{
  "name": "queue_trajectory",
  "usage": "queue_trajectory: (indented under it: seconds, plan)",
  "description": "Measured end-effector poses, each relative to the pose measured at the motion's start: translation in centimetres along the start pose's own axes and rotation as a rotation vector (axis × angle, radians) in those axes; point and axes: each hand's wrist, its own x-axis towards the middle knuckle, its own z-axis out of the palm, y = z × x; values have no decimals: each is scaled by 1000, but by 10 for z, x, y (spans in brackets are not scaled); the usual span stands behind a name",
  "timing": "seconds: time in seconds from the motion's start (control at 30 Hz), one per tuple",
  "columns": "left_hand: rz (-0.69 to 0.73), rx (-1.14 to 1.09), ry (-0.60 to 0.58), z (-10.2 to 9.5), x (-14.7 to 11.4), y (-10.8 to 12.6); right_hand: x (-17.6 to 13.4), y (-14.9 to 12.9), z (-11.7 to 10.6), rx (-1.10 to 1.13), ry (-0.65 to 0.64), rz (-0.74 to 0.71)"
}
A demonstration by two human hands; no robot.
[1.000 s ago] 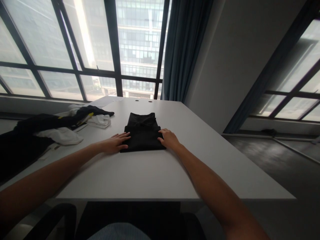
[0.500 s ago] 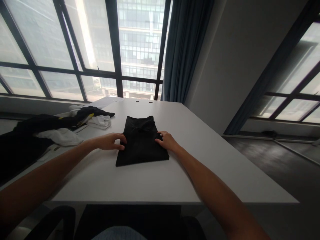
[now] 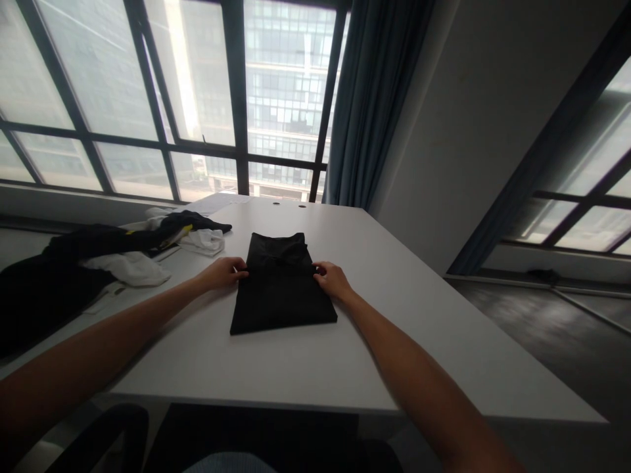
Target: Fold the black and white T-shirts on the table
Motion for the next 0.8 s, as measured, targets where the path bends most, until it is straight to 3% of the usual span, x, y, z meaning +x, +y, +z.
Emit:
queue_trajectory:
  seconds: [0.2, 0.33, 0.47, 0.57, 0.7, 0.8]
  plan:
    - [72, -225, 125, -16, 3, 1, 3, -3, -9, 413, 28, 42]
    - [70, -533, 80, -13, 10, -7, 4, -4, -10, 645, -38, 96]
    - [0, -412, 69, 0, 11, -14, 6, -4, -3, 340, 66, 134]
    - [61, -209, 65, 4, 8, -12, 5, -7, 0, 39, 93, 36]
    - [199, -68, 95, 1, 1, -2, -2, -13, 0, -134, -6, -164]
    - [248, -70, 16, -1, -2, 4, -6, -13, 1, -164, -126, -207]
